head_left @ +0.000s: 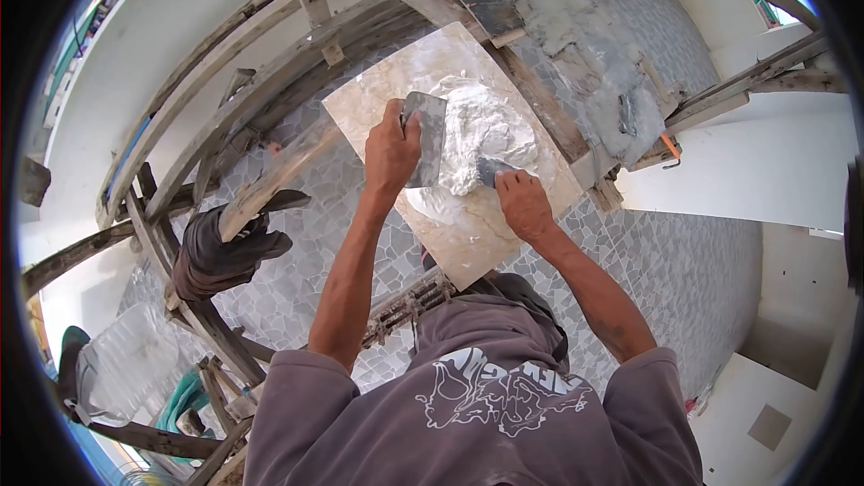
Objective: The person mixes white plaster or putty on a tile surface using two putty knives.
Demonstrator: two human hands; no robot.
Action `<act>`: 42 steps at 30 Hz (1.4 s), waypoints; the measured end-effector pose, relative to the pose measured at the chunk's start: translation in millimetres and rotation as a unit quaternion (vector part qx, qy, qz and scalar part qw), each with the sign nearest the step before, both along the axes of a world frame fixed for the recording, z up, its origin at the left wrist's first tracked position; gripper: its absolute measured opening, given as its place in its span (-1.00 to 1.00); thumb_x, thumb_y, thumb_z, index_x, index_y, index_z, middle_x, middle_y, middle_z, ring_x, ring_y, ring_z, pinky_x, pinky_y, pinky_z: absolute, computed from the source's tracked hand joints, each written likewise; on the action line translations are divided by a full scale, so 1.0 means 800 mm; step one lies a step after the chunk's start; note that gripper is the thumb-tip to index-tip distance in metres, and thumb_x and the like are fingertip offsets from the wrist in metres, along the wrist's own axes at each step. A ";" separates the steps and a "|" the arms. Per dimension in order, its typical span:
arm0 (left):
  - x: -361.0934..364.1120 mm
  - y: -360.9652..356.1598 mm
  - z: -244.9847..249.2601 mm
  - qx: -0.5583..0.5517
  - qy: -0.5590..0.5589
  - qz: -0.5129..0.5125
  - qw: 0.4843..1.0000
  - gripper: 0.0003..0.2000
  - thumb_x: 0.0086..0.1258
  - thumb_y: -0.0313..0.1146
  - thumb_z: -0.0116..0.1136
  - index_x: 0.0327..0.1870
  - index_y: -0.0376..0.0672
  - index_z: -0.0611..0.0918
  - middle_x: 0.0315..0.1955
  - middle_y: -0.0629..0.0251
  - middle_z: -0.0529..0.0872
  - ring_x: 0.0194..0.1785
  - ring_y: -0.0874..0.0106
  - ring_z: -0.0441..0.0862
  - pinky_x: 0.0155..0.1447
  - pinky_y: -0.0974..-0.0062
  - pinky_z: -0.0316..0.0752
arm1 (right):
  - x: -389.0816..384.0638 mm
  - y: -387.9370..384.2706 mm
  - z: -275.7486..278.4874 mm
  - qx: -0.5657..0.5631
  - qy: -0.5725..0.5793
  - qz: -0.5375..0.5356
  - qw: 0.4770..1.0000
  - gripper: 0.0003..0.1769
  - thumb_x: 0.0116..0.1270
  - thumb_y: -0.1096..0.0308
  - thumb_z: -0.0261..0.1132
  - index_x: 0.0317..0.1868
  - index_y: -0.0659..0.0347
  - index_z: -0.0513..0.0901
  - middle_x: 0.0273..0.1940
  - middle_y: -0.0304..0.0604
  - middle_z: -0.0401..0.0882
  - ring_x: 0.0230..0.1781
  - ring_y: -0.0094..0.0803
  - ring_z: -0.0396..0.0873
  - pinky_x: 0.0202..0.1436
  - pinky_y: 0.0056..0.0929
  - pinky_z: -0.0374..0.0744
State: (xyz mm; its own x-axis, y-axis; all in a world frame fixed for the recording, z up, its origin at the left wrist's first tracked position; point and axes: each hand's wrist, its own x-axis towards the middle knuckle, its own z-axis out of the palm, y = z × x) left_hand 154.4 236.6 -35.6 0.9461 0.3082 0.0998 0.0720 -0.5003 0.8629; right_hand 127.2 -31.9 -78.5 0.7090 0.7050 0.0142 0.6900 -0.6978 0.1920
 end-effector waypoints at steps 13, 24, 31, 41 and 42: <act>-0.013 0.003 0.015 -0.070 0.051 -0.012 0.996 -0.76 0.43 -0.32 0.16 -0.05 -0.30 0.53 -0.41 -0.04 0.71 -0.38 0.14 0.69 -0.24 0.26 0.52 | 0.100 -0.224 -0.062 0.507 0.418 -0.482 0.580 -0.77 0.25 0.52 0.22 -0.10 0.33 0.69 -0.40 -0.28 0.59 -0.42 -0.53 0.52 -0.40 -0.35 0.46; -0.008 -0.045 0.003 -0.047 -0.012 -0.030 0.998 -0.73 0.40 -0.35 0.17 0.02 -0.27 0.48 -0.51 -0.10 0.65 -0.42 0.00 0.66 -0.29 0.15 0.49 | 0.115 -0.053 -0.071 0.483 0.457 -0.370 0.649 -0.79 0.26 0.48 0.24 -0.13 0.36 0.69 -0.49 -0.40 0.50 -0.50 -0.61 0.39 -0.44 -0.47 0.39; -0.001 -0.103 0.002 -0.019 -0.013 -0.071 0.997 -0.73 0.40 -0.36 0.12 0.03 -0.24 0.45 -0.51 -0.17 0.65 -0.36 -0.16 0.64 -0.28 -0.05 0.47 | 0.083 0.010 0.011 0.373 0.369 -0.350 0.776 -0.80 0.28 0.48 0.27 -0.12 0.37 0.67 -0.44 -0.27 0.61 -0.47 -0.55 0.44 -0.35 -0.43 0.47; 0.021 -0.073 -0.016 0.098 0.000 -0.104 0.990 -0.72 0.41 -0.36 0.08 0.09 -0.20 0.45 -0.32 -0.10 0.71 -0.23 -0.12 0.66 -0.19 -0.05 0.52 | 0.041 -0.006 0.038 0.485 0.418 -0.343 0.687 -0.82 0.35 0.47 0.27 -0.08 0.35 0.68 -0.37 -0.26 0.64 -0.39 -0.60 0.50 -0.34 -0.53 0.46; 0.022 -0.064 -0.017 0.098 -0.011 -0.106 0.989 -0.72 0.42 -0.34 0.08 0.09 -0.18 0.45 -0.34 -0.10 0.71 -0.24 -0.12 0.66 -0.17 -0.03 0.51 | 0.034 -0.023 0.033 0.469 0.412 -0.376 0.685 -0.82 0.35 0.49 0.27 -0.08 0.36 0.67 -0.35 -0.24 0.65 -0.38 -0.58 0.53 -0.33 -0.51 0.50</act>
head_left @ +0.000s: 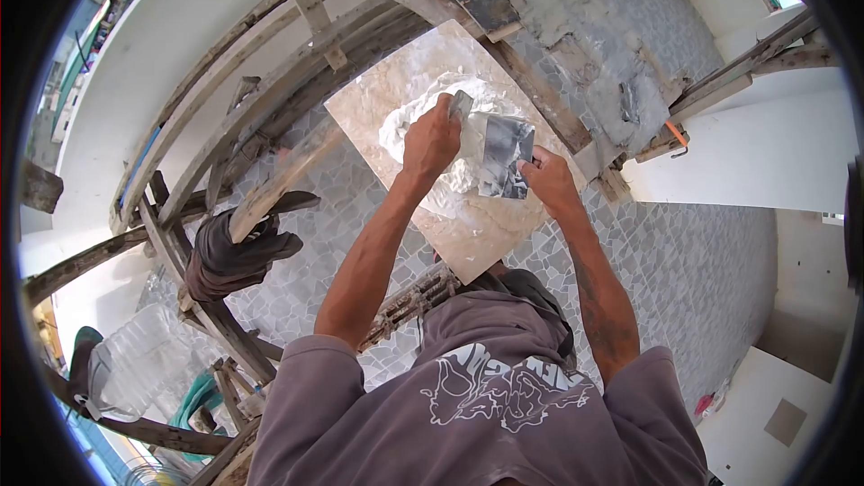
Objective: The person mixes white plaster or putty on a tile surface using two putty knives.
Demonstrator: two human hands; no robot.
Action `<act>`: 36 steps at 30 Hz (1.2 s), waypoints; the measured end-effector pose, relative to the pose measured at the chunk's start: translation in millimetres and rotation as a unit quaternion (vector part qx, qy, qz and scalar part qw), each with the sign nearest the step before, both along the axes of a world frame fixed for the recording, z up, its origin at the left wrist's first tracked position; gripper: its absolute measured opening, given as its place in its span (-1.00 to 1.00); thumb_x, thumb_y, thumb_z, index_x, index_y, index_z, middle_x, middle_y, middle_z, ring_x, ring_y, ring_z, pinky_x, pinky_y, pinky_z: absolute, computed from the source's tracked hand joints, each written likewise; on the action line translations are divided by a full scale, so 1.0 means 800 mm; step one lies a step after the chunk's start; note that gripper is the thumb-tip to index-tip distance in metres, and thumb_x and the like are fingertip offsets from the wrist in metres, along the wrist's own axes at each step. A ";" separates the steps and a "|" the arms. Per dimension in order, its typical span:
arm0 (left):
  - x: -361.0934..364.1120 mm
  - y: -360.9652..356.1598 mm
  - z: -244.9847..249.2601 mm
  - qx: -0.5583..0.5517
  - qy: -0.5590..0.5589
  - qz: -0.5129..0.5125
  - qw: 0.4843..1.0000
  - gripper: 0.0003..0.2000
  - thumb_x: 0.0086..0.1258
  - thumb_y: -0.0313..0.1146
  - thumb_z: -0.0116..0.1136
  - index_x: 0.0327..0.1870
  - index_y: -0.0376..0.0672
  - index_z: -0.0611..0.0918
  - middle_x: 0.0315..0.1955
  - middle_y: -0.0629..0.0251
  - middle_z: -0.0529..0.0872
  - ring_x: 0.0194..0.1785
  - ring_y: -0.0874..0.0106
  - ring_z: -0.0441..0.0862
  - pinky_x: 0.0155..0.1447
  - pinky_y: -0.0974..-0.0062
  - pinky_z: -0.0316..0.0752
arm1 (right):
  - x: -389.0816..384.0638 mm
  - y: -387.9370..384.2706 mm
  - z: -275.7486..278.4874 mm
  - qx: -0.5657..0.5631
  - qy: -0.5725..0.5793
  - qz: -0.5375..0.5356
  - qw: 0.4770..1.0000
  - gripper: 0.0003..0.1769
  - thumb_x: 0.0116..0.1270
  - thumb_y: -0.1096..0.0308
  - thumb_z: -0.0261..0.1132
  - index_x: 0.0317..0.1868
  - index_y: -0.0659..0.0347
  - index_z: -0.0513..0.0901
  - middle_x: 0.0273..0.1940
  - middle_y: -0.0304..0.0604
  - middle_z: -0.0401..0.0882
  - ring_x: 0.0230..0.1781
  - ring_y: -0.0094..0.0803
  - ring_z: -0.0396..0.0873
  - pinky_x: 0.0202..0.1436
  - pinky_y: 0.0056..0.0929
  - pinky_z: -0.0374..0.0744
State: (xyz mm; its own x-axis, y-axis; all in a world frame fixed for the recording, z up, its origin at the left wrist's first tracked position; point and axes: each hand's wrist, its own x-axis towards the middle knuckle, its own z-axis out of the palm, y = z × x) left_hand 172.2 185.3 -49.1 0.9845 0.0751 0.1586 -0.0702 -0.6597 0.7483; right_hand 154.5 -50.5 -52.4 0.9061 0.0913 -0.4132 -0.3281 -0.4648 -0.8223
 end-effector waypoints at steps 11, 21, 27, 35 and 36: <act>0.014 0.066 0.037 0.004 -0.002 -0.078 0.997 -0.69 0.47 -0.27 0.16 0.13 -0.20 0.52 -0.30 -0.08 0.73 -0.23 -0.04 0.70 -0.15 0.16 0.54 | -0.180 0.004 -0.121 0.199 0.229 -0.295 0.906 -0.72 0.31 0.60 0.27 0.03 0.39 0.51 -0.13 -0.03 0.60 -0.14 -0.23 0.67 -0.09 -0.09 0.72; 0.003 0.042 0.052 0.047 0.012 -0.177 0.983 -0.70 0.45 -0.28 0.18 0.11 -0.17 0.53 -0.29 -0.06 0.73 -0.22 -0.03 0.69 -0.16 0.13 0.54 | -0.060 0.122 -0.058 0.343 0.131 -0.328 0.870 -0.81 0.34 0.60 0.22 -0.05 0.35 0.51 -0.11 -0.02 0.61 -0.13 -0.22 0.67 -0.05 -0.11 0.73; -0.001 0.004 0.029 0.102 0.050 -0.216 0.970 -0.70 0.43 -0.32 0.14 0.14 -0.12 0.52 -0.21 0.00 0.75 -0.18 -0.02 0.71 -0.15 0.10 0.58 | -0.018 0.111 -0.014 0.244 0.082 -0.235 0.937 -0.81 0.34 0.57 0.23 -0.05 0.40 0.57 -0.17 -0.08 0.66 -0.25 -0.37 0.69 -0.18 -0.34 0.78; 0.028 0.025 0.038 0.149 0.041 -0.195 0.969 -0.68 0.44 -0.31 0.14 0.17 -0.14 0.50 -0.19 0.00 0.75 -0.14 -0.01 0.70 -0.11 0.08 0.57 | -0.063 0.076 0.009 0.295 0.127 -0.265 0.909 -0.82 0.31 0.56 0.27 -0.10 0.43 0.60 -0.20 -0.07 0.67 -0.26 -0.33 0.70 -0.15 -0.28 0.79; 0.030 0.029 0.040 0.140 0.032 -0.194 0.971 -0.68 0.44 -0.30 0.14 0.16 -0.14 0.50 -0.20 0.00 0.75 -0.14 -0.01 0.69 -0.11 0.08 0.57 | -0.094 0.075 0.005 0.286 0.178 -0.309 0.889 -0.82 0.29 0.57 0.28 -0.10 0.43 0.60 -0.20 -0.05 0.65 -0.24 -0.28 0.70 -0.11 -0.22 0.78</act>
